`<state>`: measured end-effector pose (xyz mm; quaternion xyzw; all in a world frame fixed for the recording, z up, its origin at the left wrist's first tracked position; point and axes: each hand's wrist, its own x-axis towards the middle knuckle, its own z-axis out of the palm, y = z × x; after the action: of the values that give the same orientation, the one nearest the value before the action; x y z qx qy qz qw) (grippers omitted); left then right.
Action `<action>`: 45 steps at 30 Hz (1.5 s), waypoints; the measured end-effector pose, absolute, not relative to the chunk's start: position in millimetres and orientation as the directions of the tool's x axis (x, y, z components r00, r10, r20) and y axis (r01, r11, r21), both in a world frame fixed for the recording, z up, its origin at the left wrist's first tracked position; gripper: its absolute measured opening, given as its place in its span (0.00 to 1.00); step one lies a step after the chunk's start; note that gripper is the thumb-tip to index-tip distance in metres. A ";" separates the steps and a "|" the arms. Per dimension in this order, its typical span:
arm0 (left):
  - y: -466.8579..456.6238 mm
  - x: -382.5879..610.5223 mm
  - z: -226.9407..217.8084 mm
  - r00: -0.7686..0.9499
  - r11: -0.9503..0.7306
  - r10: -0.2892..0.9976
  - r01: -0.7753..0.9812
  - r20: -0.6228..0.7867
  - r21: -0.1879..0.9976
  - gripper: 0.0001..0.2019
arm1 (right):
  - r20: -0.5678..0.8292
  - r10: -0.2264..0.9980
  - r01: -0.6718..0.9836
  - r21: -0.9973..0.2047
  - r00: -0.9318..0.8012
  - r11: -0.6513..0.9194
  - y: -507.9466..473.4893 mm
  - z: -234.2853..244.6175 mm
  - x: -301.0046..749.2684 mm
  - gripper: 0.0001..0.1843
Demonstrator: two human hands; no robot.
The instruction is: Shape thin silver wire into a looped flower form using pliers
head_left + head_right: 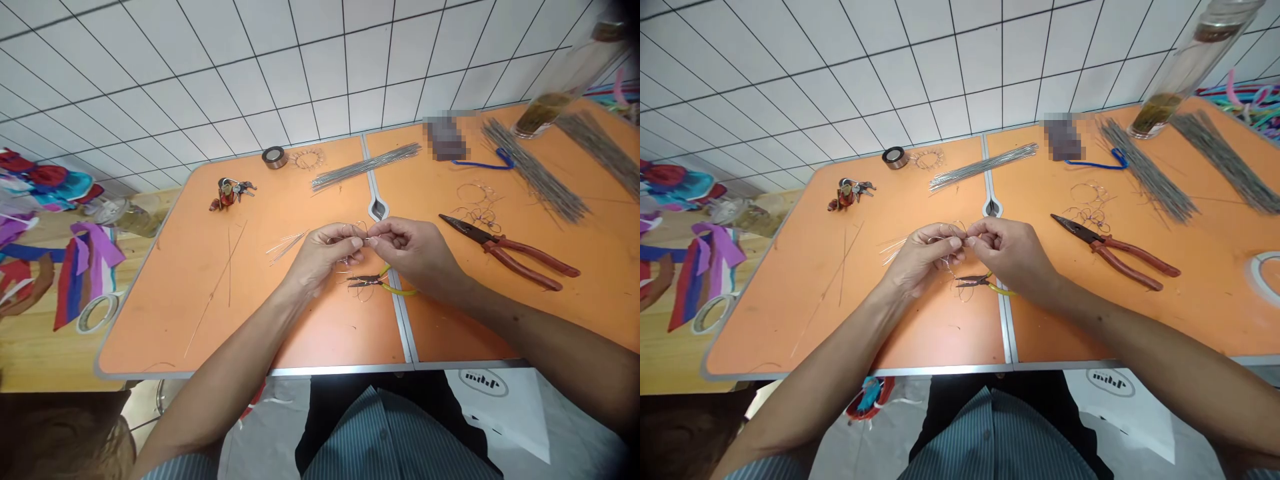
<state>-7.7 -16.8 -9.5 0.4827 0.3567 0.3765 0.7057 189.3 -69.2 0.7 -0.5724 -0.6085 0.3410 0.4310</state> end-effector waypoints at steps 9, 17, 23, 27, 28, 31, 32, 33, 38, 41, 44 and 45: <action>-24.1 -6.8 2.8 0.356 -0.022 0.934 -0.021 0.028 1.000 0.14 | 0.144 0.988 0.459 -0.875 -0.054 0.152 -70.7 6.7 188.8 0.06; -25.9 -6.9 2.8 0.337 -0.069 0.940 0.019 0.058 0.997 0.15 | 0.098 0.988 0.422 -0.896 -0.119 0.139 -70.8 8.7 188.2 0.08; -20.6 -6.1 -1.5 0.323 0.137 0.944 -0.174 -0.075 0.975 0.19 | 0.086 0.989 0.355 -0.927 -0.125 0.125 -69.8 14.7 188.9 0.12; -22.0 -2.7 -1.4 0.307 0.202 0.943 -0.232 -0.126 0.951 0.19 | 0.095 0.990 0.343 -0.931 -0.106 0.126 -70.1 16.2 186.9 0.10; -22.5 -2.1 -1.4 0.302 0.210 0.944 -0.238 -0.133 0.948 0.19 | 0.094 0.990 0.340 -0.932 -0.103 0.124 -70.2 16.1 186.4 0.10; -22.9 -1.8 -2.0 0.293 0.233 0.943 -0.247 -0.156 0.941 0.20 | 0.079 0.993 0.331 -0.938 -0.093 0.105 -69.6 15.3 185.4 0.09; -22.5 -2.2 -2.3 0.293 0.241 0.942 -0.249 -0.165 0.938 0.20 | 0.065 0.994 0.328 -0.940 -0.090 0.091 -69.3 14.9 185.1 0.08; -21.9 -2.9 -2.7 0.294 0.251 0.940 -0.251 -0.174 0.935 0.20 | 0.052 0.995 0.325 -0.943 -0.086 0.077 -68.9 14.6 184.8 0.08; -18.8 -6.7 -4.6 0.295 0.259 0.938 -0.243 -0.183 0.935 0.18 | 0.045 0.995 0.314 -0.947 -0.085 0.069 -67.2 15.2 182.0 0.08; -18.4 -7.3 -5.7 0.286 0.236 0.944 -0.226 -0.167 0.945 0.16 | 0.053 0.995 0.305 -0.949 -0.086 0.076 -66.6 15.4 180.4 0.08; -19.4 -6.1 -6.5 0.271 0.193 0.954 -0.218 -0.131 0.957 0.16 | 0.070 0.995 0.310 -0.946 -0.077 0.091 -65.3 12.3 180.0 0.07; -20.0 -5.5 -6.6 0.267 0.172 0.957 -0.220 -0.110 0.960 0.16 | 0.076 0.994 0.309 -0.946 -0.076 0.096 -64.7 10.4 180.1 0.07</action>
<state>-5.5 -20.0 -6.6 0.4578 0.4024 0.4521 0.6513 180.1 -64.7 10.4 -0.5343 -0.6098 0.4079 0.4198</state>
